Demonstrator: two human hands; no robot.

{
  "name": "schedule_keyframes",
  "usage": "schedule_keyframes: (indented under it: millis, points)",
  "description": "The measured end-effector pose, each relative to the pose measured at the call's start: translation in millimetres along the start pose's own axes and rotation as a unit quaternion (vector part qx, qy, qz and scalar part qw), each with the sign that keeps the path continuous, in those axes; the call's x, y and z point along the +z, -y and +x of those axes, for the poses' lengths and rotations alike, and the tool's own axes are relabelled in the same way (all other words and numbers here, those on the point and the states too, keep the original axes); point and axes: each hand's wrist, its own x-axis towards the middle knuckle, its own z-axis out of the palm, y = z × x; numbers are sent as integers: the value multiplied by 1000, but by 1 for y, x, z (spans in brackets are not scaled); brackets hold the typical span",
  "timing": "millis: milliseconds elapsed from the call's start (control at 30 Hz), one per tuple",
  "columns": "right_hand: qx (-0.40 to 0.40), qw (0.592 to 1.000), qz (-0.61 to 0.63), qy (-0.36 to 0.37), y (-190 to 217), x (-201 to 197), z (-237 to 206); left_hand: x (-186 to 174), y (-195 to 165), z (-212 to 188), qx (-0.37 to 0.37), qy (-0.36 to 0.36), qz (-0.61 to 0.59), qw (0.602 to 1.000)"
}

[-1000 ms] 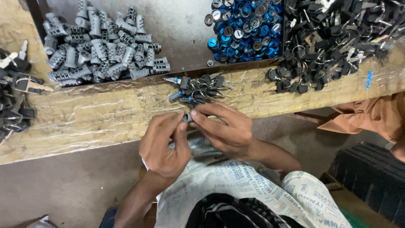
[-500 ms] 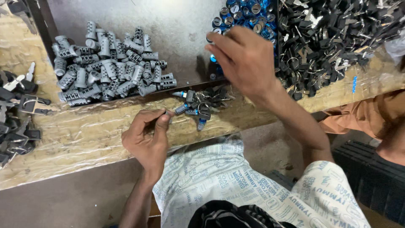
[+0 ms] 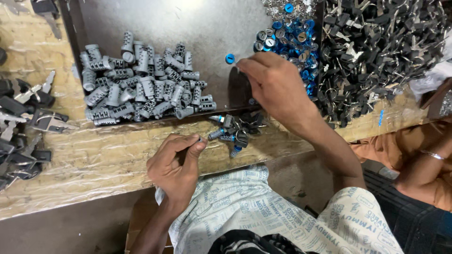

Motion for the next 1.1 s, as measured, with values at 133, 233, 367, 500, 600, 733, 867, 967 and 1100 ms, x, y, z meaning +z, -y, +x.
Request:
schedule_keyframes:
  millis: [133, 233, 367, 500, 600, 733, 867, 967, 1100]
  points:
    - [162, 983, -65, 48, -4, 16, 10, 3, 0, 2, 12, -5, 24, 1000]
    - [75, 992, -102, -28, -8, 40, 17, 4, 1, 3, 6, -15, -13, 1000]
    - [-4, 995, -96, -24, -4, 32, 2, 0, 1, 0, -5, -24, -52, 998]
    - [-43, 993, 91, -53, 36, 3, -45, 3, -2, -10, -28, -4, -103, 994]
    - [-47, 977, 198, -70, 74, 4, -88, 15, -6, -26, -17, 33, -64, 997]
    - [-20, 963, 245, -114, 81, 16, -119, 20, -10, -38, -16, 72, 0, 997]
    - [-43, 934, 350, -56, 67, 15, -134, 1, -7, -29, -183, 197, -87, 959]
    - [-123, 922, 364, -49, 67, 15, -142, -7, -10, -31, -247, 239, -218, 913]
    - [-143, 924, 350, -65, 81, 26, -151, -11, -23, -47, -285, 151, -136, 937]
